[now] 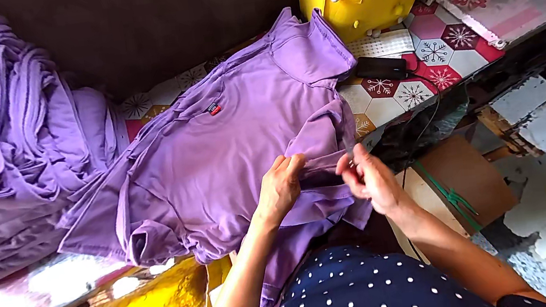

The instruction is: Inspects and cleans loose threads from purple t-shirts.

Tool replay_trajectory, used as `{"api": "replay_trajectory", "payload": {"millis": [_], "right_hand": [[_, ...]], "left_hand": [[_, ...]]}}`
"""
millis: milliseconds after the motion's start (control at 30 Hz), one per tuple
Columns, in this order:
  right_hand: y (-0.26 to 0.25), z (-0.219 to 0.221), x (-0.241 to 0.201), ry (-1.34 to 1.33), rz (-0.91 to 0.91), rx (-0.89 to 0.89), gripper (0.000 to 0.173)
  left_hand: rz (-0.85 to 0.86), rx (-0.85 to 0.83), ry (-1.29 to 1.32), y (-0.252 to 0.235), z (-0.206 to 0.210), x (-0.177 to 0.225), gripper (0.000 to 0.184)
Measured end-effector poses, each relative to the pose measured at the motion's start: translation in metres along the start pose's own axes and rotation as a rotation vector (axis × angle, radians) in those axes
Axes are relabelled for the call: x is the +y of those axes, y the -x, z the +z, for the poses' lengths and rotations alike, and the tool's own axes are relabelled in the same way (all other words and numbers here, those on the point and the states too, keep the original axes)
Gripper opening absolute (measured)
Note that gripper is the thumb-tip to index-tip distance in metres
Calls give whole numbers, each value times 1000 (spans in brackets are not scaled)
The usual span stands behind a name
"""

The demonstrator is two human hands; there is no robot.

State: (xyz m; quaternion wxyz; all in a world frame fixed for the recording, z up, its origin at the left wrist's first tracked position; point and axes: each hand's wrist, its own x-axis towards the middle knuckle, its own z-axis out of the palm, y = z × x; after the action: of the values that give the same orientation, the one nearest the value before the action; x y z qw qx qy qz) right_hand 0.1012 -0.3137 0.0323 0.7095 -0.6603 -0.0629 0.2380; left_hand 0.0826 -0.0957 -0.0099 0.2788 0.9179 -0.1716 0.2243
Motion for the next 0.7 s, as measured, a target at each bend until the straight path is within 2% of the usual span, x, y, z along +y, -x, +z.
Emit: {"api": "replay_trajectory", "payload": {"millis": [67, 167, 333, 600, 700], "right_hand": [[6, 13, 0, -238, 274, -209, 55], [4, 26, 10, -404, 489, -304, 57], [-1, 35, 15, -560, 538, -389, 60], [-5, 37, 14, -790, 583, -359, 59], [-2, 40, 10, -728, 574, -275, 58]], "left_hand": [[22, 41, -7, -1, 1, 1, 18], [39, 101, -20, -1, 0, 1, 17], [63, 152, -12, 2, 4, 2, 15], [71, 194, -19, 4, 10, 5, 14], [67, 201, -15, 5, 13, 4, 14]]}}
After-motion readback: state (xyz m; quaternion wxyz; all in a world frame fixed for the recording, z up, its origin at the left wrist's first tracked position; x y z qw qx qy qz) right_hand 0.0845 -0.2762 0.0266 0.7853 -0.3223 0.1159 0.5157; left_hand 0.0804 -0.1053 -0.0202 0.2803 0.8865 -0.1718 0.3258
